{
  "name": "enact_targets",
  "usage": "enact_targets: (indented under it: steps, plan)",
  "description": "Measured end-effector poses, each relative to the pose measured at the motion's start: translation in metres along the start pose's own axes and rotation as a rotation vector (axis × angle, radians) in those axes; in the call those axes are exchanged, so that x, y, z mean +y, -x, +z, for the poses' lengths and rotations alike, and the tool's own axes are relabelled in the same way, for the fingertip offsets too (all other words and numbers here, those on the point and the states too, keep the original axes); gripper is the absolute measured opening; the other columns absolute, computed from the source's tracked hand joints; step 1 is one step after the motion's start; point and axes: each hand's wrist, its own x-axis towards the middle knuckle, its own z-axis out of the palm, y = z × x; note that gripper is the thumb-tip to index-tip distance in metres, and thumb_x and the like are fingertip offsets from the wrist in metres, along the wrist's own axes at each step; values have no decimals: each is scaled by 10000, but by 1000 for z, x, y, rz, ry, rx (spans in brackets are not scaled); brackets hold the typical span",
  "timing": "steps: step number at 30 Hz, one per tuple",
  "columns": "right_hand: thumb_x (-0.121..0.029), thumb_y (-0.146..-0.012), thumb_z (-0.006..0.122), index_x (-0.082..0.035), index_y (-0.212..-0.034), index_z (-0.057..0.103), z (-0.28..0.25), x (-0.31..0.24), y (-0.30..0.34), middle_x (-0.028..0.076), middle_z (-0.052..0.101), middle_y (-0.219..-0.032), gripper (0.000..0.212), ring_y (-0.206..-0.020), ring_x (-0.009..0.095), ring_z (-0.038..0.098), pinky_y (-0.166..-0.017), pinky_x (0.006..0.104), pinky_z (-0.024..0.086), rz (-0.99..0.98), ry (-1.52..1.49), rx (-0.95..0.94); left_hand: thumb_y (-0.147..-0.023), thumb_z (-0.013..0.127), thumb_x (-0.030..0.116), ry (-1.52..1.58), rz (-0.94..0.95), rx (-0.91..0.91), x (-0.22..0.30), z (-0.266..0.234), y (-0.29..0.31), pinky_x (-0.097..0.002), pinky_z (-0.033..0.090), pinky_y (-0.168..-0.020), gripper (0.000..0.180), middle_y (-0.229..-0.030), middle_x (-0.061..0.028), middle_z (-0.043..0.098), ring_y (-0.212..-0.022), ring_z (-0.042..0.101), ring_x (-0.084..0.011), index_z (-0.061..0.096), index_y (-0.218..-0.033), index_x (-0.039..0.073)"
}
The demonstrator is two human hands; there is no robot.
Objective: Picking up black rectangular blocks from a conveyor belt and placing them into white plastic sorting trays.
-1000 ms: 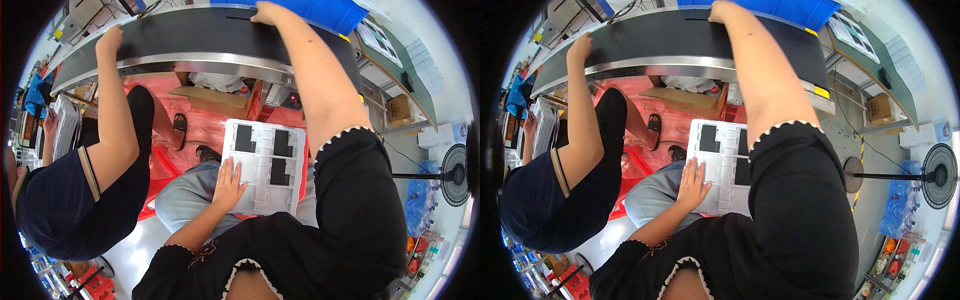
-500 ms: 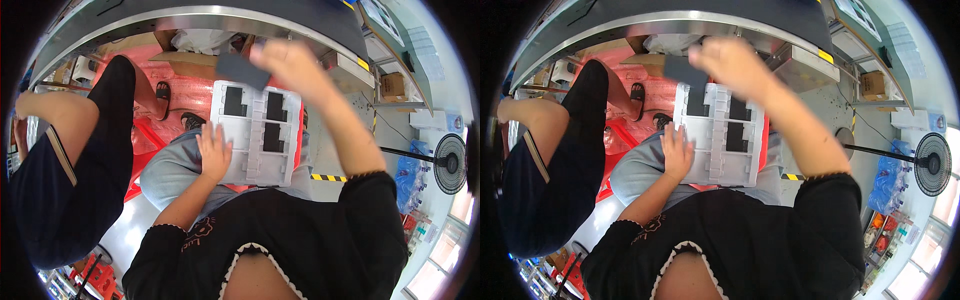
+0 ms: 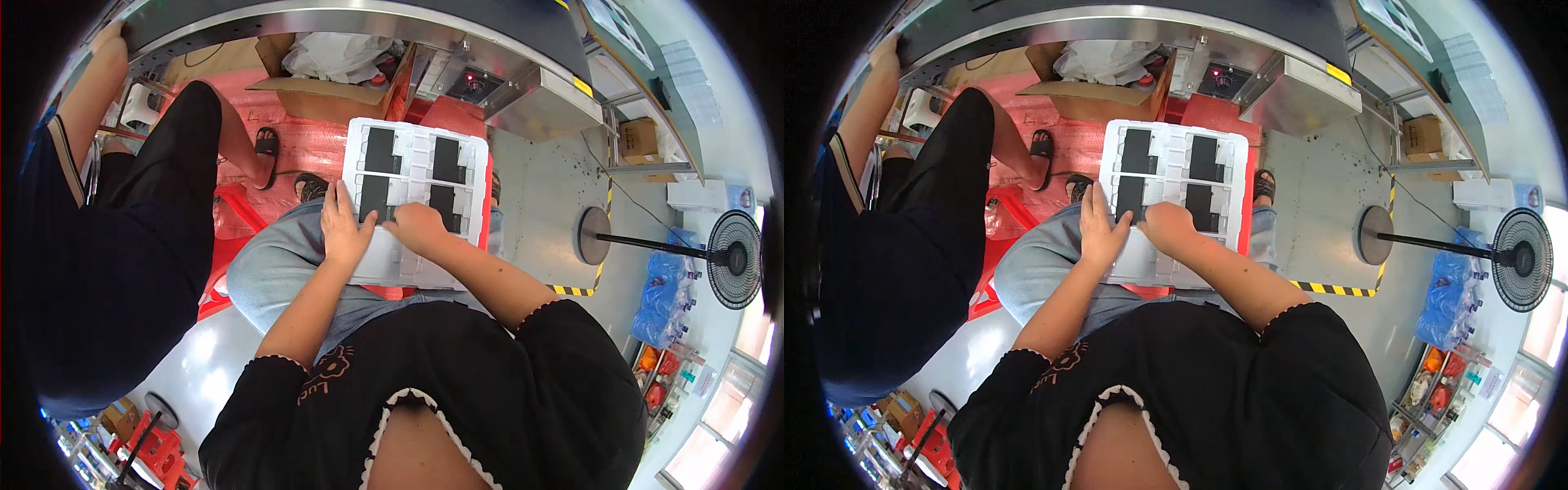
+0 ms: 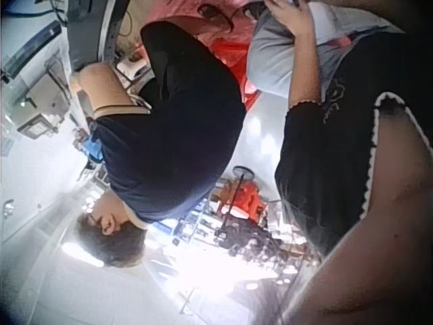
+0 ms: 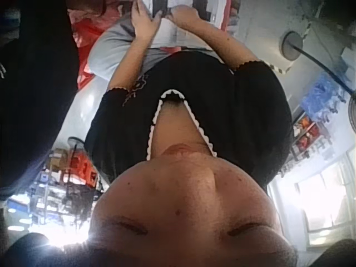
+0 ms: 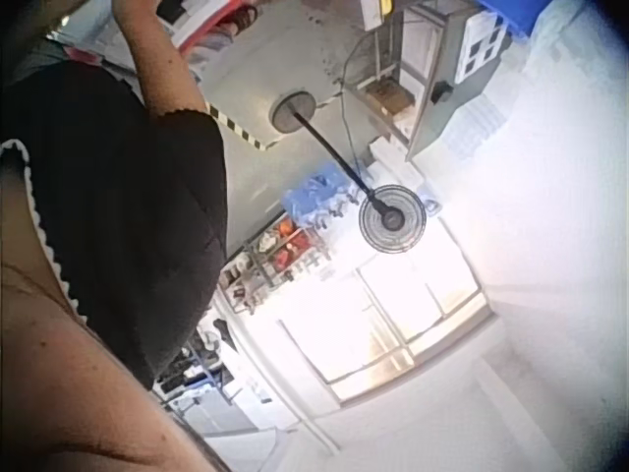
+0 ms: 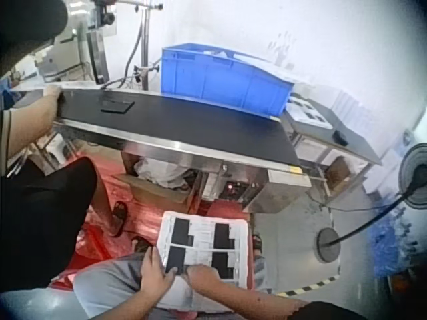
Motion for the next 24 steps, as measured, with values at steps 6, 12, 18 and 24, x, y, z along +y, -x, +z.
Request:
enact_targets:
  steps: [6,12,18,24]
  plan:
    - [-418,-827,605,-4,-1036,616,-95,-20,5,176,638,-824,463,-781,285,632,-709,395,500,-271,-52,-59,-744,684,249,91,-34,-23,-6,0,1,-503,296,-1005,850,-1368,-306,260,-1215,344,-439,205,-1403,8]
    - [-290,-886,574,-42,-1012,630,-237,-74,-49,-6,619,-831,284,-729,55,533,-625,222,440,-574,-447,659,-788,593,173,-16,102,-45,8,-6,0,-491,306,-1017,747,-1397,-303,219,-1250,308,-439,199,-1399,2]
    - [-290,-848,573,-5,-1115,584,-334,-60,-213,205,580,-1105,391,-1051,364,534,-906,388,425,-534,179,1061,-785,586,170,23,136,-52,18,-2,-4,-468,325,-1015,752,-1413,-274,226,-1252,322,-437,187,-1402,11]
    - [-356,-622,782,60,-934,653,-371,-107,-150,232,651,-930,536,-868,322,632,-772,385,490,-63,343,412,-798,575,188,15,67,-92,14,-13,0,-469,309,-1029,722,-1409,-274,226,-1286,285,-415,208,-1385,-17]
